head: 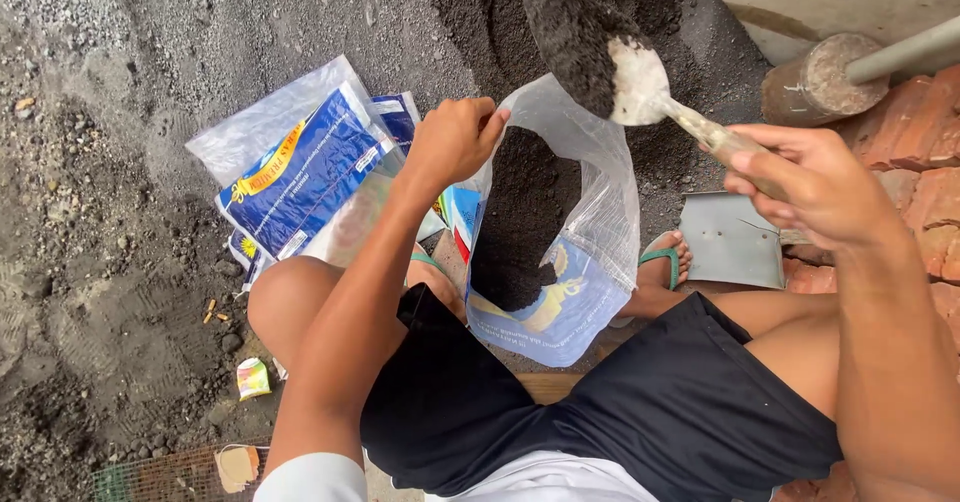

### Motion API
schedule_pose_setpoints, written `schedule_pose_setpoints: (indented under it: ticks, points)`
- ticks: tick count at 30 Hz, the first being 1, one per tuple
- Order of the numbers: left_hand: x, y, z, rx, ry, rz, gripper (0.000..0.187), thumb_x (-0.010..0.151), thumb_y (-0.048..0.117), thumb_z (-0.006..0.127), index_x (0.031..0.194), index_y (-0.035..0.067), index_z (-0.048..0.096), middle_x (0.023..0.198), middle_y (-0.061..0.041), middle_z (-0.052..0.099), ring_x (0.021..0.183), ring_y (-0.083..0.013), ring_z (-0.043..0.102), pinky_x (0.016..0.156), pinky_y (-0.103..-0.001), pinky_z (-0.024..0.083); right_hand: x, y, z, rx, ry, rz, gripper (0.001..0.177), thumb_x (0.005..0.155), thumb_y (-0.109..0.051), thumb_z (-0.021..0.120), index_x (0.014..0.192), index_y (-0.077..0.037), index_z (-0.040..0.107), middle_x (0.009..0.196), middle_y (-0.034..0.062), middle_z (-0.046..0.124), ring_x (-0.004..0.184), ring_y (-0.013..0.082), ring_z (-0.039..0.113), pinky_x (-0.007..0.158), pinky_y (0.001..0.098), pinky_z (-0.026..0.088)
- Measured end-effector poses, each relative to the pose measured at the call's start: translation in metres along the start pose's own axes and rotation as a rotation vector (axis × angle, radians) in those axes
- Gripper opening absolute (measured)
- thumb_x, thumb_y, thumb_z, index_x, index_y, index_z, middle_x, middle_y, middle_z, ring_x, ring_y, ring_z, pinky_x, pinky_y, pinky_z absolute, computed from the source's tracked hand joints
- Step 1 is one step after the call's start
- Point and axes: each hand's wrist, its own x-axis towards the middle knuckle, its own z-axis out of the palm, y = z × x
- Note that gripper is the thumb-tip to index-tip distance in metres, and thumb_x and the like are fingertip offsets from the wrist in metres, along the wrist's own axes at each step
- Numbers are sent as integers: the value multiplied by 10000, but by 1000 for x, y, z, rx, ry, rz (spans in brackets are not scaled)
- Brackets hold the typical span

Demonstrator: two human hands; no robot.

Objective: Scooping dark sand or soil from a pile into a plastic bag using a hand trowel

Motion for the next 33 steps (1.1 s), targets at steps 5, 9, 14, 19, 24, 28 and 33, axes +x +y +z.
schedule_pose_setpoints:
  ticks: [5, 9, 14, 19, 24, 28, 33]
  points:
    - [3, -12, 8, -139, 5, 33, 488, 1116, 356, 499, 688, 127, 444, 550, -18, 444, 506, -186, 387, 523, -381, 334, -23, 37, -34, -27, -26, 103, 482, 1005, -77, 490, 1472, 14, 567, 718, 263, 497, 434, 154, 231, 382, 286, 187]
    - [9, -14, 5, -203, 26, 43, 493, 1100, 353, 511, 663, 126, 493, 562, -15, 488, 528, -171, 429, 540, -382, 318, -27, 37, -35, -127, -151, 167, 496, 992, -58, 492, 1472, -34, 612, 701, 192, 423, 507, 172, 202, 416, 302, 174]
    - [9, -7, 2, -168, 38, 46, 523, 1117, 322, 527, 664, 142, 339, 549, 8, 339, 522, -143, 294, 525, -356, 248, -12, 29, 5, -525, -123, 165, 372, 965, -291, 618, 1269, -152, 783, 646, 93, 525, 555, 176, 341, 513, 314, 276]
    - [10, -1, 5, -140, 61, 38, 529, 1124, 308, 541, 650, 154, 364, 536, 29, 349, 479, -113, 278, 479, -313, 257, 10, 39, 33, -887, -189, 18, 435, 940, -350, 553, 1338, -197, 639, 893, -23, 862, 1008, 172, 754, 909, 333, 489]
    - [11, 2, 3, -32, 129, 55, 478, 1099, 319, 555, 681, 119, 440, 534, -12, 462, 474, -171, 379, 456, -356, 351, 4, 8, 18, -1089, -61, -30, 416, 898, -406, 600, 1291, -299, 688, 698, 169, 755, 737, 376, 698, 790, 403, 486]
    - [8, 6, -5, -22, 123, 16, 453, 1087, 386, 553, 758, 76, 525, 575, -67, 546, 500, -262, 494, 489, -425, 403, -2, 25, -38, -859, 75, -89, 307, 889, -336, 739, 1179, -249, 792, 705, 13, 680, 577, 177, 473, 623, 303, 391]
    - [-4, 21, -23, -4, 120, 52, 491, 1114, 375, 418, 771, 51, 554, 663, -155, 637, 544, -400, 566, 576, -541, 474, 16, 57, -94, -225, 161, -291, 362, 1064, -71, 603, 1407, 48, 612, 724, 172, 540, 483, 131, 358, 367, 248, 245]
